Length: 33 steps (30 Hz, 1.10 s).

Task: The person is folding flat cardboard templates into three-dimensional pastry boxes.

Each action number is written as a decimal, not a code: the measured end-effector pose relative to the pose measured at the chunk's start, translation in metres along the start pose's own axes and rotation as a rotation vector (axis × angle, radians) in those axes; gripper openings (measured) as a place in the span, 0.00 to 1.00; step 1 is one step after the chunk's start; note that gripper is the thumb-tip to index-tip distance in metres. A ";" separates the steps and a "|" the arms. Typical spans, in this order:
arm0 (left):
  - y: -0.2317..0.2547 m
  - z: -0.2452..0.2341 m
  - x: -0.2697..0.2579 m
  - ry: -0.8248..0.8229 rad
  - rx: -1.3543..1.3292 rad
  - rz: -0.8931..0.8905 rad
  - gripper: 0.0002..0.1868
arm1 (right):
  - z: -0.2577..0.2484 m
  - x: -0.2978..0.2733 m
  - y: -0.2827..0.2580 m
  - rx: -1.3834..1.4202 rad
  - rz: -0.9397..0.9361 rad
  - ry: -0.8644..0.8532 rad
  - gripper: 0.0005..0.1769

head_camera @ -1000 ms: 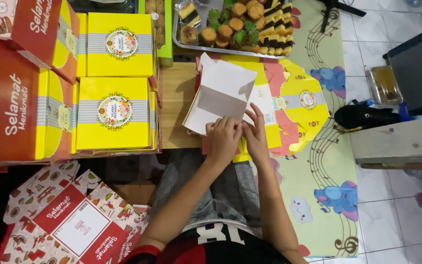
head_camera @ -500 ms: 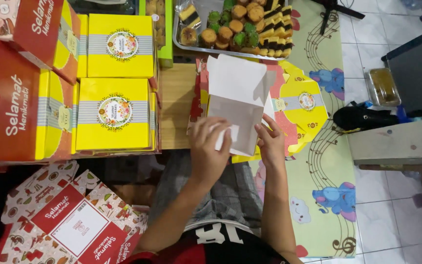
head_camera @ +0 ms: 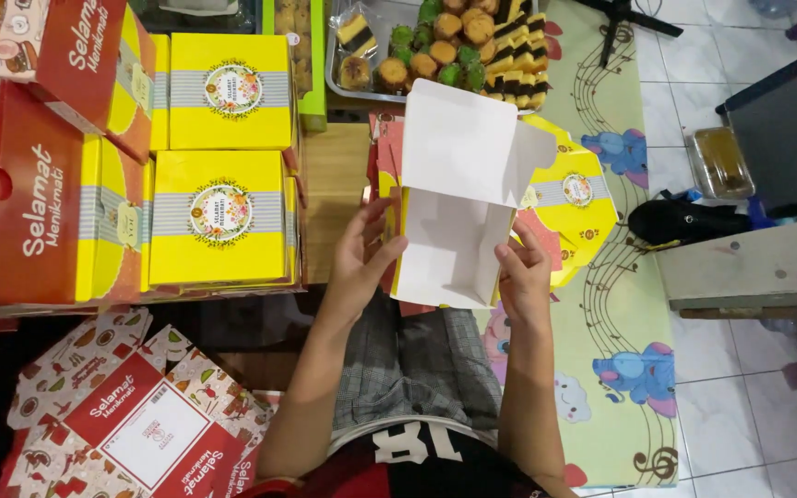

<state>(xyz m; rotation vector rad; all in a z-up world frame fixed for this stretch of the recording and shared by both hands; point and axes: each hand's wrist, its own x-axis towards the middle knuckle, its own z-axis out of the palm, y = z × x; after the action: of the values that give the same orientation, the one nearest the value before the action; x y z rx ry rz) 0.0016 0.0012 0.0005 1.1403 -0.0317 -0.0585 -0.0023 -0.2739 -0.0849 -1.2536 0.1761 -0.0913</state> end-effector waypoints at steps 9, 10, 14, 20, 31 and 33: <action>0.004 -0.001 -0.002 0.016 0.024 0.016 0.42 | 0.016 -0.008 -0.017 0.007 -0.027 -0.008 0.34; 0.003 -0.002 -0.001 0.010 0.033 -0.006 0.42 | 0.020 -0.009 -0.021 -0.033 -0.014 -0.001 0.33; 0.011 0.000 -0.001 -0.058 0.226 -0.068 0.49 | 0.041 -0.003 -0.043 -0.181 -0.015 -0.037 0.30; -0.005 -0.011 0.014 0.100 0.441 0.045 0.28 | 0.027 0.026 -0.054 -0.254 -0.012 -0.067 0.27; -0.029 -0.020 0.029 0.093 0.793 -0.112 0.28 | 0.045 0.035 -0.035 -0.628 -0.025 0.045 0.20; -0.053 -0.026 0.040 0.059 0.939 -0.157 0.28 | 0.045 0.042 -0.026 -0.681 -0.039 0.041 0.18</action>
<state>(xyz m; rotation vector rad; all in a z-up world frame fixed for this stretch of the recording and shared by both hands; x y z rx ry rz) 0.0413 0.0005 -0.0589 2.0814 0.0933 -0.1598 0.0481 -0.2470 -0.0502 -1.9355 0.2277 -0.0942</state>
